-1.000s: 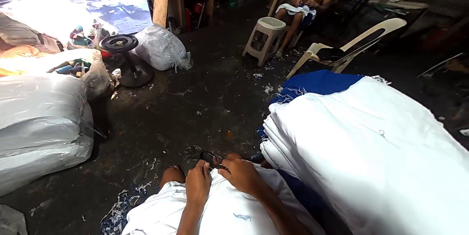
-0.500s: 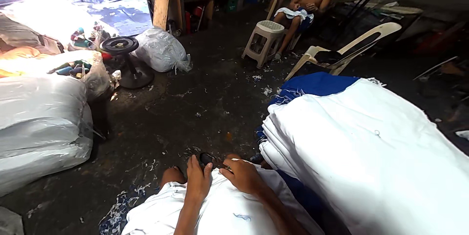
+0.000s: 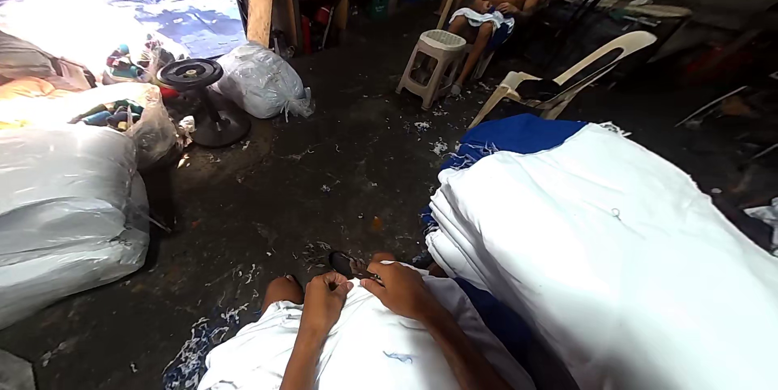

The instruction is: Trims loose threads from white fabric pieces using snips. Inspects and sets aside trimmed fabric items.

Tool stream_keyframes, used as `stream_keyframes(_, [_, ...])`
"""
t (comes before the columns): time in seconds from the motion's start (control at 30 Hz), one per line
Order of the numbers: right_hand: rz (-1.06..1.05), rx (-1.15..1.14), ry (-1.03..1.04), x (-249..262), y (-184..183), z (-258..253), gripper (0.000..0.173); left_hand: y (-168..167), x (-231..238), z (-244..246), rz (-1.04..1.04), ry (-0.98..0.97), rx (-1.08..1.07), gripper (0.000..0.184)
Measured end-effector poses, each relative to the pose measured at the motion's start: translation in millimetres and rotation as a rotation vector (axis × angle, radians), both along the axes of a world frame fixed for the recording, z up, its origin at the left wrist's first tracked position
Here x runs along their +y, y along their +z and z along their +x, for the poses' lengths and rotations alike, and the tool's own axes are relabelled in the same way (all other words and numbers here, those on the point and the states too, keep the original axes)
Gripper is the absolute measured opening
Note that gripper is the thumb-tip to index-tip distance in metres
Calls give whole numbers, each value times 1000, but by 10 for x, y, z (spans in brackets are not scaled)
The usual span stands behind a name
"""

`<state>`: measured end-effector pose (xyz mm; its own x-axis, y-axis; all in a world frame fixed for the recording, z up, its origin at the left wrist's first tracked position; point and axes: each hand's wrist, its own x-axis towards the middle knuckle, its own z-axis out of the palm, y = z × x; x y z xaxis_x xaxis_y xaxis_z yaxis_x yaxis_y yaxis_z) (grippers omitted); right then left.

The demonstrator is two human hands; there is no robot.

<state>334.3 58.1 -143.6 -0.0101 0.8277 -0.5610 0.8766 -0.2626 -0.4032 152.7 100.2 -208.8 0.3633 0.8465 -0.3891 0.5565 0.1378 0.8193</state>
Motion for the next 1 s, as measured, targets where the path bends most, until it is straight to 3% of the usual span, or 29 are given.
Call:
stream_keyframes(0.17, [-93,-57,31,47,99,-81,49,-90,-2,-55,-38,6,-113,14])
stream_keyframes(0.37, [57,217,-53,-21,-125,181,50,-54,-7,-95,-154,-4,-338,8])
stream_keyframes(0.57, [76,240,-209,-35,-111,179,54,208,-153,6,147,-217,99,18])
stream_keyframes(0.7, [19,128,-192,-18,-77,110,61,210,-264,9,304,-169,121,13])
stream_keyframes(0.8, [-5,46,-149,-5,-10,36,40,183,-287,-15,339,-144,90,11])
stream_keyframes(1.0, [58,11,-145,-90,26,18,33,46,-194,-66,47,8,-148,27])
